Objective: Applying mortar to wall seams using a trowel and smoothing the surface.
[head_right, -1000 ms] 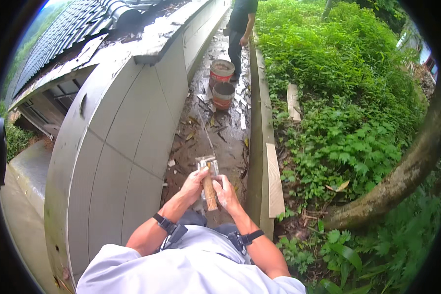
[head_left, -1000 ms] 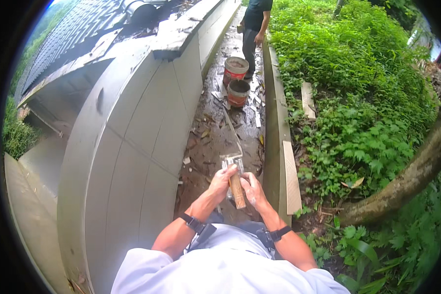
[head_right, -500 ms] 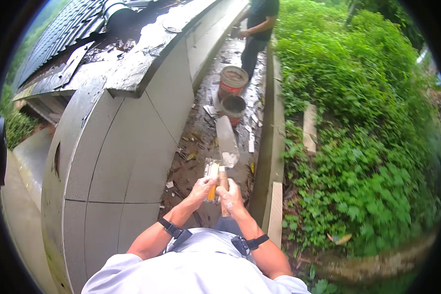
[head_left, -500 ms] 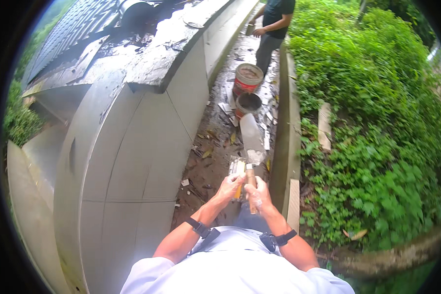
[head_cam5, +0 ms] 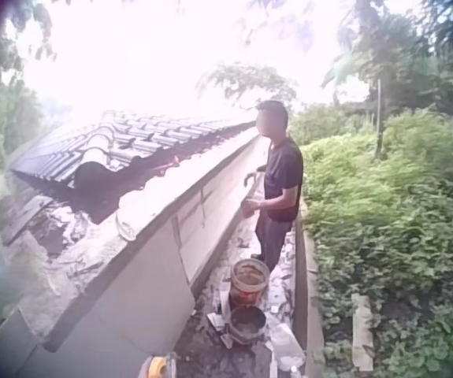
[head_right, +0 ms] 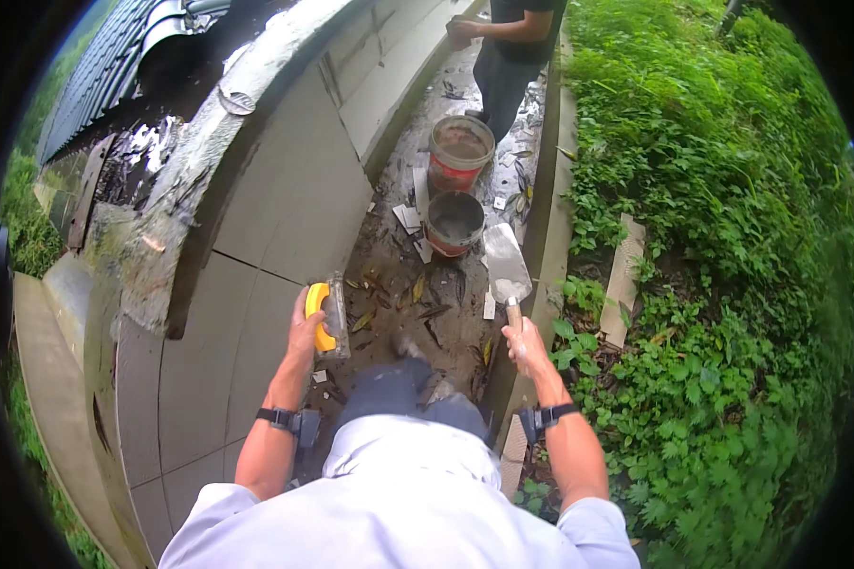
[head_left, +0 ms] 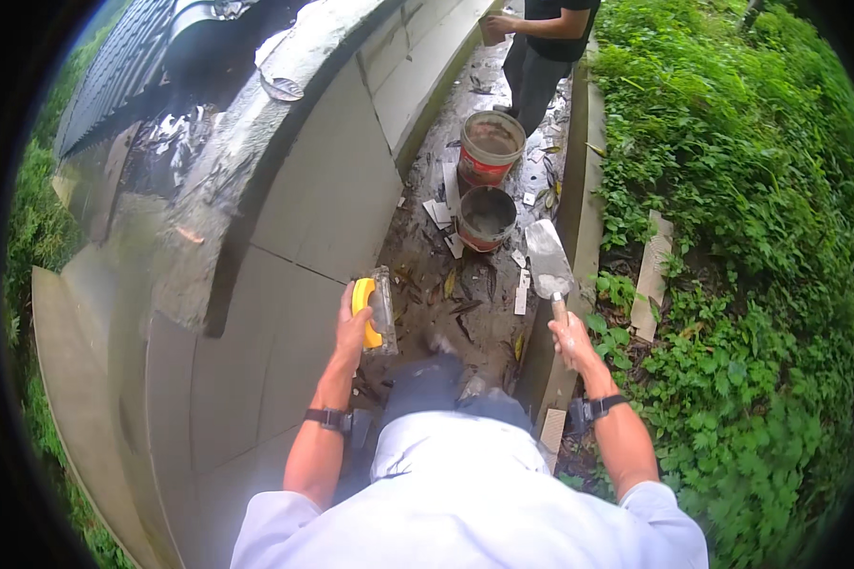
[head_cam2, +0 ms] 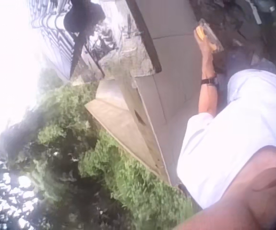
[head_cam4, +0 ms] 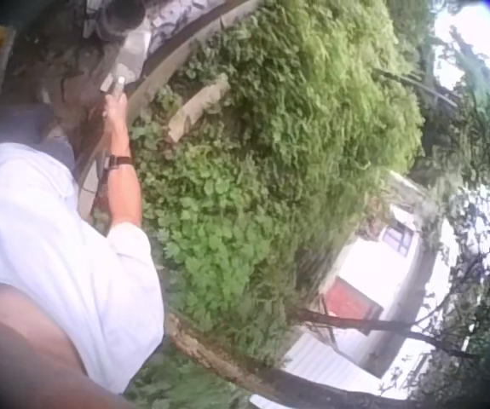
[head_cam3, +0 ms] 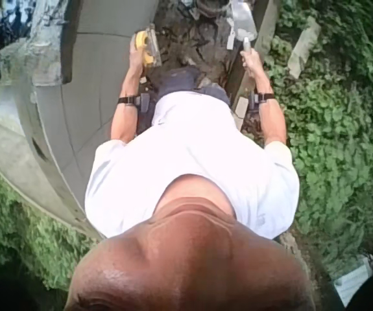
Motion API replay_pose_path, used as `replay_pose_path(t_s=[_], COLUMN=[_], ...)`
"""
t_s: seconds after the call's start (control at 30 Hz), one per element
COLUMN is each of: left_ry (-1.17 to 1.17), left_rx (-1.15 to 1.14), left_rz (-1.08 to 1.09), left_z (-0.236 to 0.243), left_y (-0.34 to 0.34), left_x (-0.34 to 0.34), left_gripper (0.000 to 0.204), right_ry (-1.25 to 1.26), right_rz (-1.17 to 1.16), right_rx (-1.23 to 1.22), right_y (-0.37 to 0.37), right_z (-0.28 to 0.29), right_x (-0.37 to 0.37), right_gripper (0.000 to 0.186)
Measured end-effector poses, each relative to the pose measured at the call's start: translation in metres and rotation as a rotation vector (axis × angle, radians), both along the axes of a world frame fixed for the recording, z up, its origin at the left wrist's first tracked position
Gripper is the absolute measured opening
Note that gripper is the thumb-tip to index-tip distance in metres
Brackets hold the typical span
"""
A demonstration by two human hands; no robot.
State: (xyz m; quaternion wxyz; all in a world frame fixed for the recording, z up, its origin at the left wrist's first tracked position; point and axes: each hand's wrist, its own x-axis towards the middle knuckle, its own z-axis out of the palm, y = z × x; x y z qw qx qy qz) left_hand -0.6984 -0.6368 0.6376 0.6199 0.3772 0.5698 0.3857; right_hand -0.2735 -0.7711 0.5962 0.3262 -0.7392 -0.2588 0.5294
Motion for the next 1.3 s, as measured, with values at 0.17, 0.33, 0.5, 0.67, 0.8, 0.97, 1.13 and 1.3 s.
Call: replay_pose_path(t_s=[0.17,0.33,0.5,0.67,0.8,0.97,1.13,1.3], left_ry=[0.232,0.233,0.61,0.717,0.755,0.602,0.495,0.646], left_rx=[0.107,-0.005,-0.043,-0.39,-0.497,-0.601,-0.648,-0.648], left_rz=[0.09,0.072,0.183,0.337,0.251,0.265,0.372,0.341], left_z=[-0.062,-0.032,-0.105,-0.162,-0.208,-0.242,-0.258,-0.256], left_y=[0.082,0.136,0.154,0.131,0.117,0.131,0.161,0.164], left_x=[0.006,0.056,0.05,0.076,0.113,0.177,0.21,0.197], left_gripper=[0.059,0.049,0.038,0.041,0.038,0.035,0.025,0.027], right_ry=[-0.053,-0.468,-0.804,-0.93,-0.929,-0.79,-0.73,-0.586], right_rz=[0.143,0.517,0.977,1.412,1.543,1.57,1.598,1.747], right_rx=[-0.154,-0.322,-0.313,-0.271,-0.315,-0.36,-0.207,-0.165], right_y=[0.109,0.243,0.385,0.496,0.542,0.533,0.514,0.526], right_z=[-0.045,-0.06,-0.215,-0.36,-0.445,-0.492,-0.491,-0.433], right_x=[0.022,0.078,0.112,0.114,0.097,0.07,0.086,0.103], right_gripper=[0.025,0.029,0.033,0.025,0.023,0.02,0.025,0.036])
